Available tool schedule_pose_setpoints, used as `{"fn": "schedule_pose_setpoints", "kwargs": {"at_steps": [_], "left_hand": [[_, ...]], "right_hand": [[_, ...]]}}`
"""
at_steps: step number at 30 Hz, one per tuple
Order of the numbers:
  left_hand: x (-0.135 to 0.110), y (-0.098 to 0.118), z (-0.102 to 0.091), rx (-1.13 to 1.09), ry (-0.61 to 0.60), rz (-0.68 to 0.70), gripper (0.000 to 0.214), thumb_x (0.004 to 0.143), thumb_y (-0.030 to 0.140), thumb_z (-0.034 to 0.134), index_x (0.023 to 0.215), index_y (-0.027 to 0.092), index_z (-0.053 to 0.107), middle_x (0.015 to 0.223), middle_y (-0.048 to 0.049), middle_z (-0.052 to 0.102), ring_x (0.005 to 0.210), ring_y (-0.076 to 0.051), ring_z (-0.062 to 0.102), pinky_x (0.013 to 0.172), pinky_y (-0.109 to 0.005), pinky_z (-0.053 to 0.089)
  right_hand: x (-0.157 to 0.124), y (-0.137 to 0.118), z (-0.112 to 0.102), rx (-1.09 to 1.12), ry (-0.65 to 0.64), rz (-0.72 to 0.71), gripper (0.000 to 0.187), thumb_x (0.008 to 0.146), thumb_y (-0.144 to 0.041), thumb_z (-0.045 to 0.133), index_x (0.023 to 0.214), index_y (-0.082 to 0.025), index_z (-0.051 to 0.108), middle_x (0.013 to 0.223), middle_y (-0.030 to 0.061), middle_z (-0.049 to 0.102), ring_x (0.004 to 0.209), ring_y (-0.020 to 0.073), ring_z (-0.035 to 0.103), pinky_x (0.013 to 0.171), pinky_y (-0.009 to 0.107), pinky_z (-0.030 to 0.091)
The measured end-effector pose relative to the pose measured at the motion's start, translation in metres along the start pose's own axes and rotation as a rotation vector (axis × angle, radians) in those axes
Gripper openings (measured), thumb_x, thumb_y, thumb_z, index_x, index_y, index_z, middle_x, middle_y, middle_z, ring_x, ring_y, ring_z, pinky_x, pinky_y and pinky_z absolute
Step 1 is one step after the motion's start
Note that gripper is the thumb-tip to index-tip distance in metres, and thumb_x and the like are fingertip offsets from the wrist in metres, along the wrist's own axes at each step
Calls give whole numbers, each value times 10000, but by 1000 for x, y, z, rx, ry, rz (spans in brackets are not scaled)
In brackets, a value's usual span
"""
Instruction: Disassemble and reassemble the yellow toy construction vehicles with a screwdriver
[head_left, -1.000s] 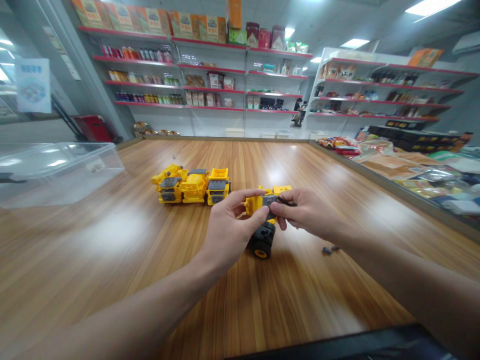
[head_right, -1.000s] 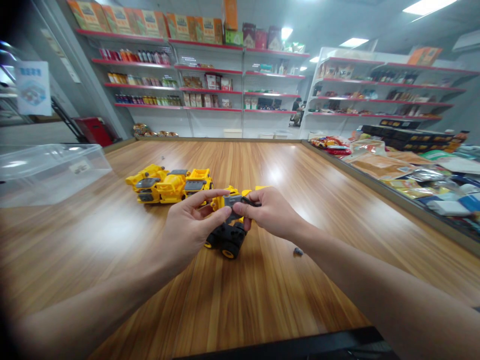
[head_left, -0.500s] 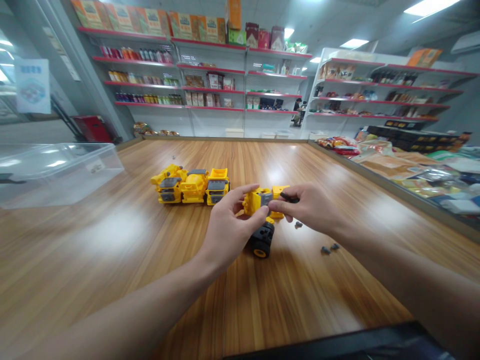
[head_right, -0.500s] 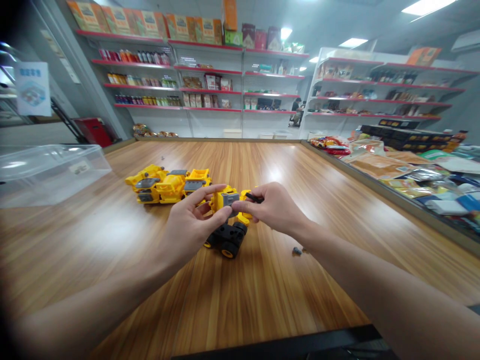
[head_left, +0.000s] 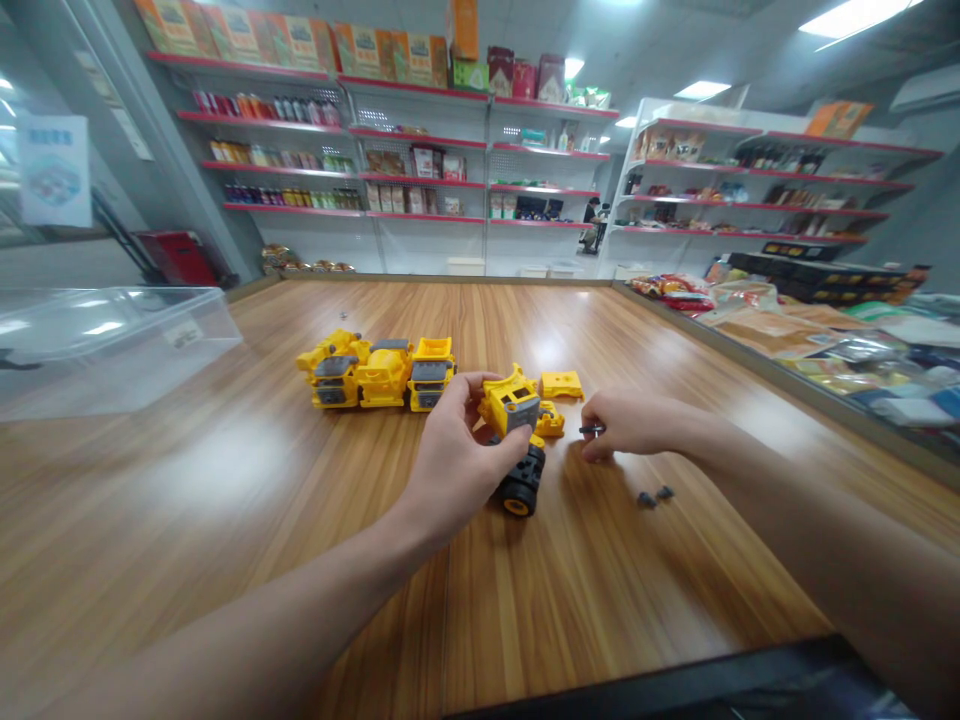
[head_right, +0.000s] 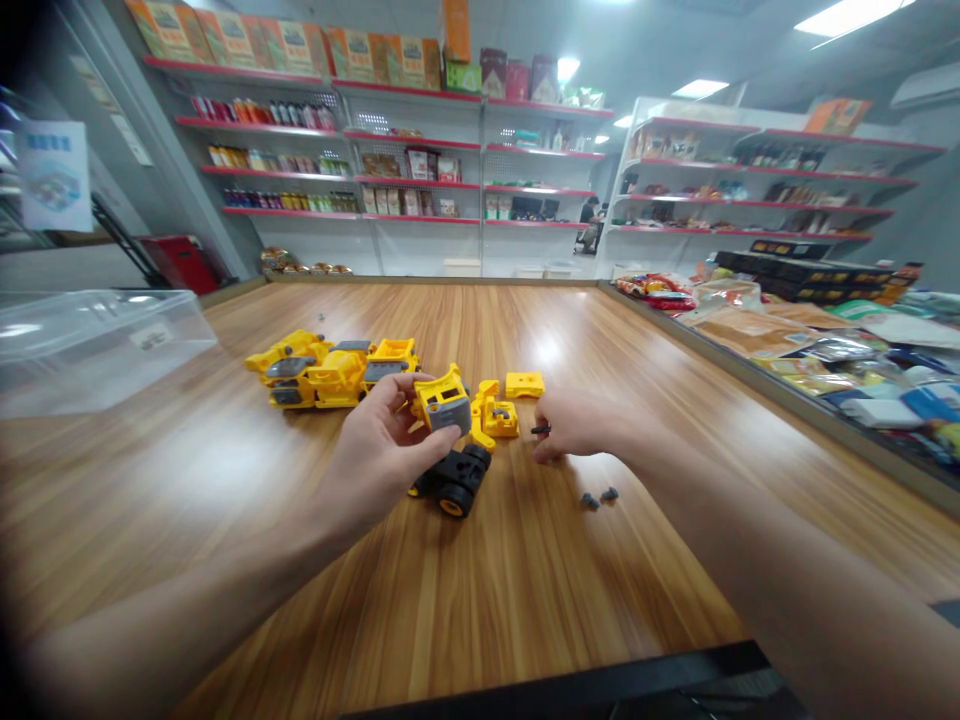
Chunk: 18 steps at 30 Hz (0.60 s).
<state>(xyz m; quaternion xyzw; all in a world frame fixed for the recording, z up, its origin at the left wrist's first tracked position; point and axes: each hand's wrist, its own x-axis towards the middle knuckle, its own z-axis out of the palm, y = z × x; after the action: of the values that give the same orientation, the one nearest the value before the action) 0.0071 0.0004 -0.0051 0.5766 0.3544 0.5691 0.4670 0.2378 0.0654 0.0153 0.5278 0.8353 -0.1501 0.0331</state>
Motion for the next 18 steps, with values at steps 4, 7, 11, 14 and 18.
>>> {"fn": "schedule_pose_setpoints", "kwargs": {"at_steps": [4, 7, 11, 14, 18], "left_hand": [[-1, -2, -1, 19, -29, 20, 417, 749, 149, 718, 1084, 186, 472, 1100, -77, 629, 1020, -204, 651, 925, -382, 519], [-2, -3, -2, 98, -45, 68, 398, 774, 168, 703, 1106, 196, 486, 1113, -81, 633, 1012, -209, 651, 910, -386, 523], [-3, -5, -6, 260, -45, 131, 442, 797, 206, 691, 1206, 209, 524, 1199, -103, 625, 1099, -244, 616, 954, -416, 495], [-3, -6, -7, 322, -70, 185, 537, 801, 202, 688, 1309, 231, 518, 1266, -96, 609, 1164, -244, 584, 1009, -416, 457], [-4, -6, -7, 332, -85, 206, 636, 802, 225, 703, 1392, 237, 467, 1270, -76, 617, 1157, -218, 585, 1020, -382, 442]], "right_hand": [[3, -8, -2, 73, 104, -69, 186, 762, -306, 654, 658, -157, 687, 601, 20, 646, 561, 148, 566, 532, 260, 357], [-1, -24, -4, 238, 330, -177, 197, 865, -322, 580, 885, -161, 692, 865, 44, 708, 779, 161, 622, 675, 261, 435], [-15, -50, -1, 692, 606, -417, 180, 797, -322, 717, 875, -161, 697, 770, 16, 682, 671, 130, 589, 608, 247, 446], [-22, -60, 2, 789, 587, -478, 153, 791, -291, 735, 864, -160, 709, 701, -4, 644, 595, 102, 534, 542, 230, 406], [-20, -61, 6, 831, 505, -520, 146, 808, -283, 724, 873, -153, 718, 773, 20, 662, 661, 119, 561, 584, 247, 427]]}}
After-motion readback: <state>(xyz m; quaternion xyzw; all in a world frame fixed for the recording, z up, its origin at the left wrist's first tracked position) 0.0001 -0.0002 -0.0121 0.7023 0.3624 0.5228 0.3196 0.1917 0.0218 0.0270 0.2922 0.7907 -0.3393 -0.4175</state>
